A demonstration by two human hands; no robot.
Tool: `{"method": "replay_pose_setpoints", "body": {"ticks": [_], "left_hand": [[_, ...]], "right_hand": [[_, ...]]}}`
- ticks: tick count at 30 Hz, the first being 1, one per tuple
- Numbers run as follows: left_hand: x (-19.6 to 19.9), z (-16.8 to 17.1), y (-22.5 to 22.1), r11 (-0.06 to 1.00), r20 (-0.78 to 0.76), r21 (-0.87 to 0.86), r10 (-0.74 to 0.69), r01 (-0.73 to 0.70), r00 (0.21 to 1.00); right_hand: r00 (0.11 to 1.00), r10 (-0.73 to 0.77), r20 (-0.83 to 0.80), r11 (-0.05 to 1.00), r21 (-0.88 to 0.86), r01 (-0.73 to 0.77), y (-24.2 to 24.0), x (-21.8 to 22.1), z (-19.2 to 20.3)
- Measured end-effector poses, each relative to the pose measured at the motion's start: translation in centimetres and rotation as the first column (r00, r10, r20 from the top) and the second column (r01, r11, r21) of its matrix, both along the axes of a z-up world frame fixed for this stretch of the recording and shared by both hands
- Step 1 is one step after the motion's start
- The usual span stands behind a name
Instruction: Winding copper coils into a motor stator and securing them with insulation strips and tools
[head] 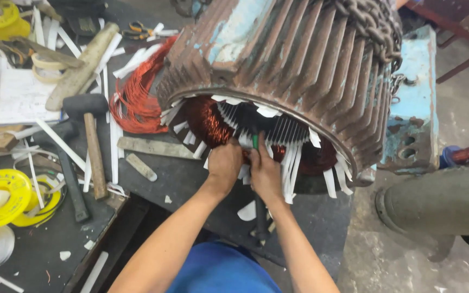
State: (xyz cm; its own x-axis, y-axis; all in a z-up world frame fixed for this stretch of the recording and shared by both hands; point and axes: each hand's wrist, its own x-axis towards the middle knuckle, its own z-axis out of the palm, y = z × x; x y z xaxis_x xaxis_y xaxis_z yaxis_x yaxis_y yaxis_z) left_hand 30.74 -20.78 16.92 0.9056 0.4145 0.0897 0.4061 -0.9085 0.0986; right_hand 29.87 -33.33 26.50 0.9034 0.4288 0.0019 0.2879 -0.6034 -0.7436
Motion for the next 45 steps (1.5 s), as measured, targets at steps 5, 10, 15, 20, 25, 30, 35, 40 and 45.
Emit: {"method": "replay_pose_setpoints", "body": {"ticks": [5,10,15,20,25,30,35,40,45], "left_hand": [[-2.4,-0.2,-0.9,1.0,0.047,0.015,0.0,-0.001,0.999],[-0.3,-2.3,-0.3,0.999,0.015,0.042,0.019,-0.019,1.0],[1.8,0.9,0.1,0.999,-0.085,-0.038,-0.005,0.002,0.996],[1.6,0.3,0.5,0.999,-0.067,-0.039,-0.019,0.017,0.998],[2.5,-0.7,0.4,1.0,-0.085,-0.02,-0.004,0.002,0.996],[1.9,1.0,-0.2,0.999,-0.108,-0.041,-0.007,0.003,0.994],[-2.3,0.5,-1.4,0.999,-0.038,-0.032,0.011,-0.012,0.999],[-4.4,2.5,-1.0,0.99,0.09,0.115,0.073,-0.083,0.993],[0.4,2.2,-0.1,0.945,0.057,0.324,0.021,-0.038,0.998]], "right_hand": [[0.999,-0.028,-0.019,0.995,0.098,0.03,-1.7,1.5,-0.1],[0.994,-0.073,-0.082,0.973,0.214,0.089,-0.7,0.6,2.4],[0.891,-0.084,0.446,0.989,0.147,0.02,1.4,0.3,-3.5],[0.996,-0.028,0.08,0.997,-0.073,0.034,0.6,1.5,0.9],[0.995,-0.097,-0.006,0.951,0.296,0.095,0.5,1.4,2.0],[0.981,0.071,0.183,0.992,-0.114,-0.051,1.9,0.0,-0.5],[0.978,-0.033,-0.205,0.996,0.077,0.049,-1.3,2.3,0.8],[0.967,-0.103,-0.235,0.952,0.26,0.164,-0.7,2.5,2.1],[0.973,-0.123,-0.193,0.937,0.3,0.178,-0.1,4.3,2.8]]}}
